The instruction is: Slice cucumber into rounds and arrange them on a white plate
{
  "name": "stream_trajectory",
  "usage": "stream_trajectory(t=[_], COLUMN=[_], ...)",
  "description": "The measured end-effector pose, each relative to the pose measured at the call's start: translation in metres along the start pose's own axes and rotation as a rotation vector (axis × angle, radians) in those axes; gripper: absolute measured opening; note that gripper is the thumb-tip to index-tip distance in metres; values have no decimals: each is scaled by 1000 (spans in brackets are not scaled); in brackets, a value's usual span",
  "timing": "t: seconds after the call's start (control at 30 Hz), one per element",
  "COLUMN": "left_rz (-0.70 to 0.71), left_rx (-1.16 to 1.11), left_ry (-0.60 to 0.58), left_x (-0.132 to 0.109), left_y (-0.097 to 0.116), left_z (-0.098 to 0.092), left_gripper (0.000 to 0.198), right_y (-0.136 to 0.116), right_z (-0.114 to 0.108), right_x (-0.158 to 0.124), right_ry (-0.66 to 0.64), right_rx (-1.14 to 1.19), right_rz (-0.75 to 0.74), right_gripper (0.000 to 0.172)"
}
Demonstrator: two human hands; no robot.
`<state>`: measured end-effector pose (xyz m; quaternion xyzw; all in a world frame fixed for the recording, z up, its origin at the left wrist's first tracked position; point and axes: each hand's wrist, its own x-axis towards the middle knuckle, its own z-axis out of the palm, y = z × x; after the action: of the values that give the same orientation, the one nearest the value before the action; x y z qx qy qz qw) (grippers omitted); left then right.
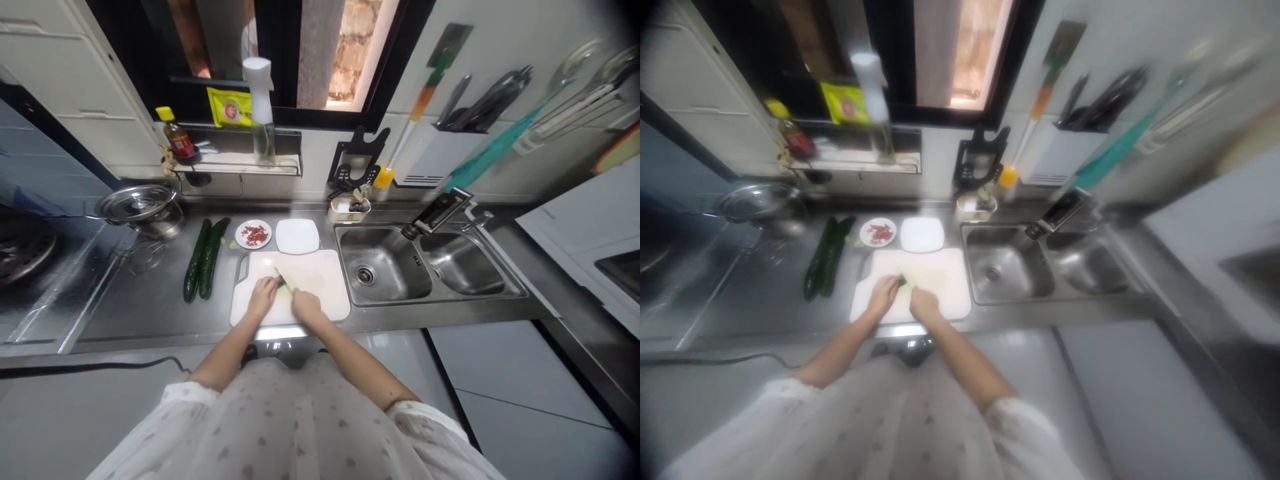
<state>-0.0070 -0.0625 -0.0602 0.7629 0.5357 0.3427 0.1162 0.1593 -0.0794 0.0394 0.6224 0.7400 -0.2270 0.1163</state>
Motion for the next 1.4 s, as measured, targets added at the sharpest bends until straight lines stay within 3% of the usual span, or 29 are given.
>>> stream_trajectory(t=[0.4, 1.03, 1.4], left_rz=[-22, -72, -141], left_rx=[-3, -23, -74], left_ry=[-16, -31, -14], left_x=[-1, -5, -18], left_y=[0, 3, 14], left_z=[0, -3, -13], left_gripper=[32, 29, 29], right_y=[13, 26, 30], right_z=[0, -1, -15], right_x=[-24, -34, -31], right_ry=[-62, -72, 38], right_rx=[-6, -10, -81], right_rz=[14, 30, -30], right_gripper=[30, 27, 30])
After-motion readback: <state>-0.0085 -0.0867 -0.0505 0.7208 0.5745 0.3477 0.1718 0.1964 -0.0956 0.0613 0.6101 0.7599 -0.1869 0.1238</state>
